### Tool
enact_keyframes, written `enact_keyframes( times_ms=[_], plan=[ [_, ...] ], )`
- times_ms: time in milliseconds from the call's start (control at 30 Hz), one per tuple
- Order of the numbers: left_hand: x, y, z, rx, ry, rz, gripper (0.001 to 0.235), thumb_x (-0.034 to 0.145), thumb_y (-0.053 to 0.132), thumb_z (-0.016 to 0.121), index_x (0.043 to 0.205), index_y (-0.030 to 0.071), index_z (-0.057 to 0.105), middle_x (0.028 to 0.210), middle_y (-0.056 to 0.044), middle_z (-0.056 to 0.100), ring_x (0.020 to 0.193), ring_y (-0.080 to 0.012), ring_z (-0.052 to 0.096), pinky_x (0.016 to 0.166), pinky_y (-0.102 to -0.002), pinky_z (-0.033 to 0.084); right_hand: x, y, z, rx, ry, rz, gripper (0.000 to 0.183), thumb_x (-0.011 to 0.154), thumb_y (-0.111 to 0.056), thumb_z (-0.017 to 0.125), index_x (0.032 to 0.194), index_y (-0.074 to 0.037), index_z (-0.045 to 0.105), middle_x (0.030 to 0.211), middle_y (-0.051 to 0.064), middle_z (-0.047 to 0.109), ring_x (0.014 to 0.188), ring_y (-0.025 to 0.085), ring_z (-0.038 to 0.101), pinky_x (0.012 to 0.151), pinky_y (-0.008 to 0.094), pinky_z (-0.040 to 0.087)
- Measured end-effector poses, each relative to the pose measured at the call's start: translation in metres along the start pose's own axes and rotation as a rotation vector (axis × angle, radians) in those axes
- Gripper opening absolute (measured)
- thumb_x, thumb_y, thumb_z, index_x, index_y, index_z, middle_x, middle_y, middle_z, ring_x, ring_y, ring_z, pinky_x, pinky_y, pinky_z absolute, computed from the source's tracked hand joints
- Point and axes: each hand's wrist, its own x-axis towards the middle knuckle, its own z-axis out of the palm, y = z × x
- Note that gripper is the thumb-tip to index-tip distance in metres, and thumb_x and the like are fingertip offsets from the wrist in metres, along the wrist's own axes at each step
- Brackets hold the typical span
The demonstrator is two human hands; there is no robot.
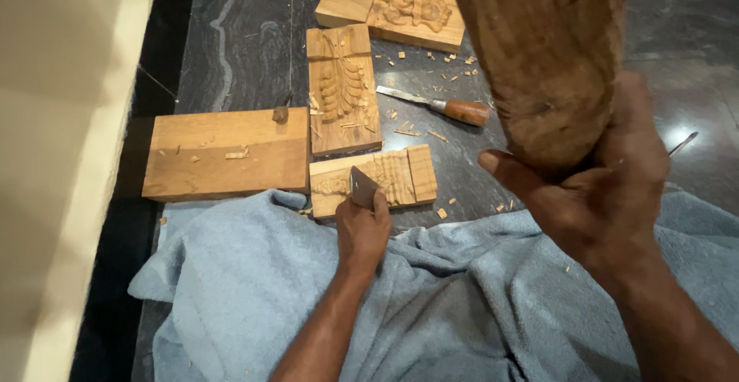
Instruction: The person carves a wooden block using a chisel and a wooden mallet. They repeatedly strike the chisel to shape the wood, creating wood shavings. Several other carved wooden blocks are visible on the floor.
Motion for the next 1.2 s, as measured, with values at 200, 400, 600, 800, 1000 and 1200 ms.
enact_keyframes(
  times_ms=[200, 400, 600, 800, 1000, 1200],
  plan=[
    [-0.002, 0.004, 0.001, -0.060, -0.014, -0.042, 0.029, 0.092, 0.023, 0.064, 0.087, -0.005, 0.068, 0.078, -0.026, 0.071, 0.074, -0.0451, 0.069, 0.067, -0.049, 0.054, -0.005, 0.001, -0.002, -0.002, 0.019, 0.005, 0.068, 0.083, -0.007, 0.092, 0.128, 0.003, 0.042, 0.117, 0.016, 0.062, 0.102, 0.023, 0.069, 0.084, 0.033, 0.062],
    [-0.005, 0.000, 0.006, -0.102, 0.020, 0.030, 0.025, 0.094, 0.021, 0.064, 0.084, -0.002, 0.066, 0.073, -0.024, 0.069, 0.073, -0.0445, 0.069, 0.065, -0.048, 0.052, -0.010, 0.016, 0.025, -0.155, -0.080, -0.012, 0.053, 0.081, -0.013, 0.086, 0.121, 0.000, 0.054, 0.094, 0.012, 0.067, 0.075, 0.022, 0.069, 0.063, 0.033, 0.057],
    [0.001, -0.013, 0.015, 0.067, -0.001, 0.150, 0.020, 0.094, 0.016, 0.059, 0.088, 0.000, 0.069, 0.078, -0.024, 0.069, 0.073, -0.0468, 0.065, 0.064, -0.053, 0.050, 0.001, 0.024, 0.046, -0.564, -0.574, -0.179, 0.055, 0.082, -0.011, 0.078, 0.132, -0.006, 0.056, 0.084, 0.008, 0.068, 0.057, 0.022, 0.068, 0.047, 0.036, 0.054],
    [0.001, -0.014, 0.016, 0.092, 0.106, 0.283, 0.025, 0.095, 0.020, 0.063, 0.084, -0.001, 0.068, 0.078, -0.024, 0.069, 0.073, -0.0441, 0.066, 0.069, -0.052, 0.052, 0.005, 0.016, 0.042, -0.113, -0.096, -0.394, 0.051, 0.095, -0.011, 0.066, 0.141, -0.004, 0.045, 0.112, 0.014, 0.067, 0.081, 0.022, 0.071, 0.065, 0.032, 0.059],
    [0.002, 0.001, 0.014, -0.056, -0.023, -0.003, 0.025, 0.091, 0.022, 0.061, 0.088, -0.002, 0.069, 0.077, -0.025, 0.071, 0.074, -0.0436, 0.069, 0.068, -0.050, 0.054, 0.014, 0.013, 0.055, -0.724, -0.704, -0.236, 0.051, 0.099, -0.013, 0.057, 0.149, -0.013, 0.046, 0.076, 0.008, 0.063, 0.044, 0.013, 0.061, 0.032, 0.028, 0.048],
    [0.005, 0.006, 0.013, 0.078, -0.037, -0.054, 0.026, 0.094, 0.025, 0.064, 0.090, 0.000, 0.071, 0.082, -0.024, 0.072, 0.080, -0.0419, 0.069, 0.074, -0.048, 0.055, -0.010, 0.025, 0.057, -0.677, -0.596, -0.165, 0.058, 0.092, -0.009, 0.068, 0.146, -0.013, 0.049, 0.082, 0.009, 0.066, 0.053, 0.018, 0.067, 0.038, 0.034, 0.050]
  ],
)
